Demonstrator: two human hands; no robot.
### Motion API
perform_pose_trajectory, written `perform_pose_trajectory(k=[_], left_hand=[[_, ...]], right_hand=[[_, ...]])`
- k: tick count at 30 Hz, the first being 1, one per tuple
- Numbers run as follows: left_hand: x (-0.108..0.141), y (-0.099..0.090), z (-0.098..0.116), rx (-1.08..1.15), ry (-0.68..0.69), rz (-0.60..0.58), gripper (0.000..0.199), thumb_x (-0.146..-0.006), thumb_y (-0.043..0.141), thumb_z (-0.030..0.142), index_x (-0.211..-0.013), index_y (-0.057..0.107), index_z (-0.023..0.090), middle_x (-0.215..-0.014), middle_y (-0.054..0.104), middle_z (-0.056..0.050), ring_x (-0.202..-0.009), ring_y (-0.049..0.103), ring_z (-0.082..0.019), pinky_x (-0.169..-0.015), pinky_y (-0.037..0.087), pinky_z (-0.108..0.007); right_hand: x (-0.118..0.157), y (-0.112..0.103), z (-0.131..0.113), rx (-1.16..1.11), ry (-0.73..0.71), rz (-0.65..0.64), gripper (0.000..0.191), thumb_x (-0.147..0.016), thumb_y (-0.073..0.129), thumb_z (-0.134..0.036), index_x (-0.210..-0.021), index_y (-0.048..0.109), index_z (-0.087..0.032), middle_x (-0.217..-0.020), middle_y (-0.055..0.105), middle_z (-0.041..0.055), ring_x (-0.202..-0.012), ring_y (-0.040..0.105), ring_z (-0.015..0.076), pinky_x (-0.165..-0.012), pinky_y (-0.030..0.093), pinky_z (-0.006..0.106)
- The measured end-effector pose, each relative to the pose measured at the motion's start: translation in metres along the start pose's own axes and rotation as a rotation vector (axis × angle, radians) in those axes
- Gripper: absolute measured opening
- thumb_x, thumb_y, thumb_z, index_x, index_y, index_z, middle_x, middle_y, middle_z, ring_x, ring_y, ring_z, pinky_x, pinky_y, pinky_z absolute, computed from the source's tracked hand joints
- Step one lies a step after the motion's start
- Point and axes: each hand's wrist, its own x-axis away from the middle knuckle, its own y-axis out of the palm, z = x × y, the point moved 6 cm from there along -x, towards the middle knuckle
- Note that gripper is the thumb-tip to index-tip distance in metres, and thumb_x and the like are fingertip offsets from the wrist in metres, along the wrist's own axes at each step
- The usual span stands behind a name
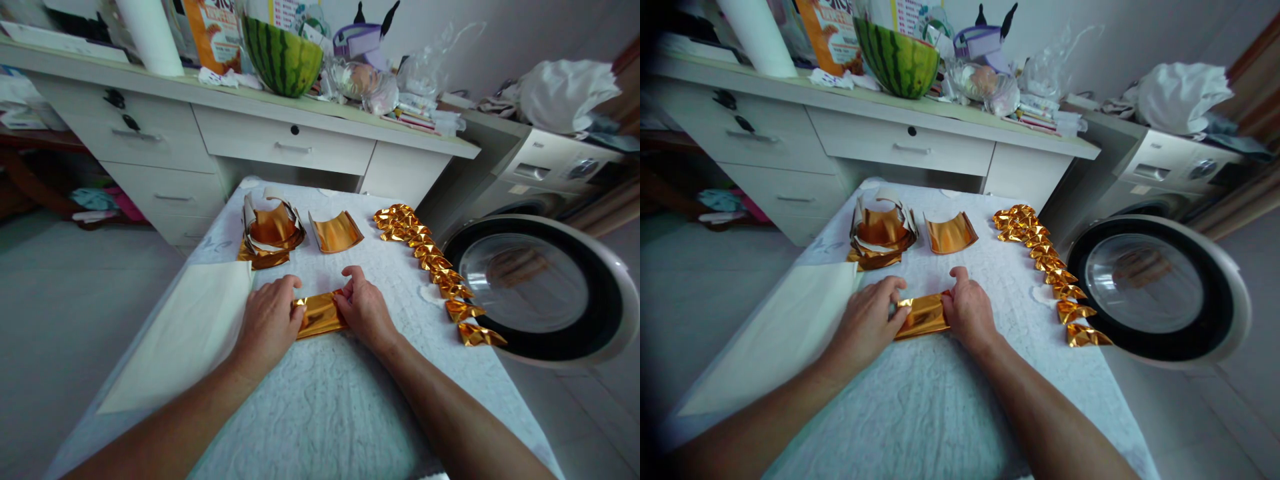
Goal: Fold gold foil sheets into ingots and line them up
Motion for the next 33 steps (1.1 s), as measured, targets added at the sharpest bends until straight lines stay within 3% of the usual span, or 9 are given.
perform_pose_trajectory(k=[2, 5, 8, 11, 15, 20, 25, 33], left_hand=[[0.000, -0.003, 0.002, 0.015, 0.053, 0.047, 0.027, -0.080, 0.061, 0.014, -0.107, 0.058, 0.020, -0.101, 0.063, -0.007, -0.096, 0.056, -0.025, -0.082, 0.040, -0.036], [0.000, 0.002, 0.007, 0.056, 0.155, -0.024, 0.018, -0.084, 0.056, 0.011, -0.092, 0.067, 0.023, -0.097, 0.063, -0.004, -0.093, 0.053, -0.024, -0.082, 0.041, -0.036], [0.001, 0.008, 0.010, 0.143, 0.220, -0.149, 0.026, -0.087, 0.048, 0.007, -0.079, 0.068, 0.022, -0.086, 0.064, -0.003, -0.087, 0.053, -0.021, -0.080, 0.042, -0.035], [0.001, 0.010, 0.011, 0.174, 0.210, -0.186, 0.028, -0.087, 0.045, 0.005, -0.081, 0.068, 0.020, -0.088, 0.063, -0.004, -0.088, 0.054, -0.021, -0.081, 0.043, -0.035], [0.001, 0.008, 0.012, 0.163, 0.205, -0.197, 0.026, -0.087, 0.044, 0.006, -0.080, 0.065, 0.019, -0.090, 0.061, -0.004, -0.090, 0.053, -0.021, -0.084, 0.043, -0.036], [0.001, 0.007, 0.014, 0.141, 0.204, -0.201, 0.015, -0.089, 0.049, 0.018, -0.083, 0.062, 0.020, -0.090, 0.060, -0.003, -0.089, 0.053, -0.021, -0.084, 0.043, -0.037], [0.003, 0.010, 0.013, 0.106, 0.188, -0.188, 0.005, -0.086, 0.054, 0.021, -0.086, 0.059, 0.021, -0.094, 0.058, -0.004, -0.092, 0.052, -0.022, -0.082, 0.043, -0.038], [0.009, 0.012, 0.012, 0.041, 0.191, -0.221, 0.008, -0.087, 0.054, 0.027, -0.093, 0.055, 0.021, -0.099, 0.055, -0.004, -0.095, 0.049, -0.024, -0.086, 0.042, -0.040]], right_hand=[[0.000, -0.002, -0.003, 0.039, -0.046, 0.031, 0.037, -0.078, 0.056, -0.013, -0.114, 0.049, -0.019, -0.078, 0.058, 0.0016, -0.074, 0.054, 0.0186, -0.068, 0.039, 0.029], [0.002, -0.006, -0.012, 0.118, -0.173, 0.074, 0.025, -0.078, 0.055, -0.010, -0.102, 0.057, -0.017, -0.095, 0.058, 0.0076, -0.090, 0.053, 0.0212, -0.080, 0.042, 0.032], [0.003, -0.002, -0.021, 0.174, -0.321, -0.014, 0.019, -0.081, 0.050, -0.006, -0.087, 0.064, -0.019, -0.092, 0.059, 0.0064, -0.089, 0.052, 0.0199, -0.082, 0.041, 0.031], [0.004, 0.003, -0.026, 0.198, -0.402, -0.109, 0.025, -0.081, 0.047, -0.003, -0.085, 0.066, -0.018, -0.087, 0.060, 0.0047, -0.085, 0.052, 0.0180, -0.081, 0.040, 0.030], [0.004, 0.004, -0.027, 0.223, -0.379, -0.118, 0.021, -0.083, 0.047, -0.004, -0.086, 0.064, -0.017, -0.088, 0.061, 0.0052, -0.085, 0.053, 0.0175, -0.082, 0.040, 0.029], [0.007, 0.003, -0.030, 0.245, -0.320, -0.110, 0.004, -0.086, 0.057, -0.019, -0.085, 0.061, -0.018, -0.091, 0.060, 0.0047, -0.086, 0.052, 0.0179, -0.080, 0.039, 0.030], [0.012, 0.004, -0.034, 0.322, -0.277, -0.098, 0.013, -0.084, 0.063, -0.030, -0.090, 0.059, -0.019, -0.095, 0.058, 0.0055, -0.088, 0.050, 0.0206, -0.078, 0.038, 0.032], [0.016, 0.006, -0.034, 0.410, -0.251, -0.094, 0.019, -0.085, 0.061, -0.035, -0.096, 0.057, -0.021, -0.100, 0.056, 0.0068, -0.093, 0.049, 0.0235, -0.080, 0.038, 0.035]])
